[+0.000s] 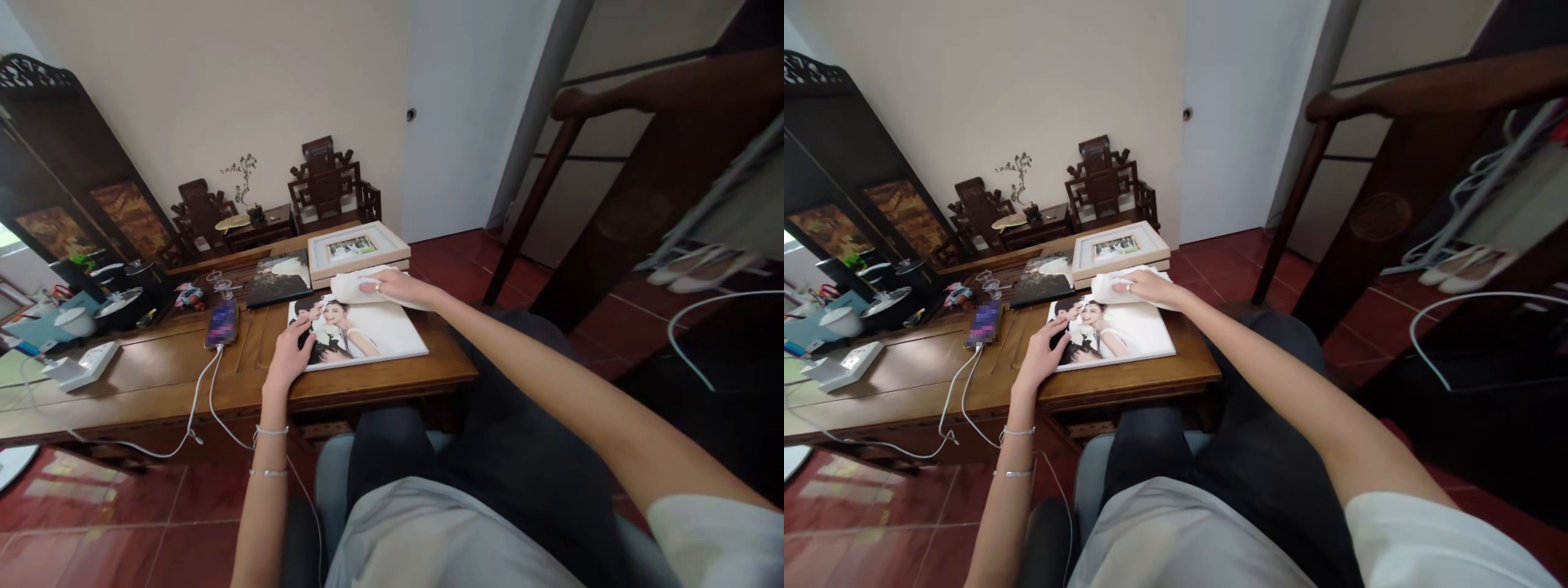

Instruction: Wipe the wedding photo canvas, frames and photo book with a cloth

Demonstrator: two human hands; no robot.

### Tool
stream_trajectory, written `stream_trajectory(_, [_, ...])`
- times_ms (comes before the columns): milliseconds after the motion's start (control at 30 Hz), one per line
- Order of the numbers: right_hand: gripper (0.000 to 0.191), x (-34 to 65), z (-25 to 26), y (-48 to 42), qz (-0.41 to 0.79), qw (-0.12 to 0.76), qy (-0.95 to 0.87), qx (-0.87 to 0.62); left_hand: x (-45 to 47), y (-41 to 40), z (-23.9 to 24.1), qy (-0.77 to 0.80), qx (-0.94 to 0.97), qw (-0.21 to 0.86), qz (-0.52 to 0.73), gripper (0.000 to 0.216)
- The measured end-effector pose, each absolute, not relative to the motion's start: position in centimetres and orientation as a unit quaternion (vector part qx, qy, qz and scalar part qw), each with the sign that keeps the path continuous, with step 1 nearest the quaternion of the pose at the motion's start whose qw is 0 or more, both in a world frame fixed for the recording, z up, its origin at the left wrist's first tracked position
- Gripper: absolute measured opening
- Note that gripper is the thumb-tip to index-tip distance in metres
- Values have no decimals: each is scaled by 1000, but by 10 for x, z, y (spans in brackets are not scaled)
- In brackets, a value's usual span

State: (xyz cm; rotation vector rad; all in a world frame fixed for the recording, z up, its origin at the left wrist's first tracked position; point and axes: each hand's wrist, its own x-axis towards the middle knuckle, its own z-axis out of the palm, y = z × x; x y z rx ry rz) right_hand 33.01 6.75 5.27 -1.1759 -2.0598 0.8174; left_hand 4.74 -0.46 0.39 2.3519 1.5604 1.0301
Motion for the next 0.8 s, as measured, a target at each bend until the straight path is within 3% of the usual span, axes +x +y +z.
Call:
stream_trajectory(133, [41,330,43,73,295,324,-772,-461,48,-4,3,523,775,71,348,29])
stream_trajectory(300, [42,333,30,14,211,276,-806,-479,50,-4,3,529,770,76,349,29])
stream_trajectory(533, [41,351,35,-82,264,218,-857,-385,50,-5,1,526,773,74,346,29])
stream_trajectory(800, [42,324,41,-16,242,244,-847,-405,49,-5,4,520,777,74,346,30])
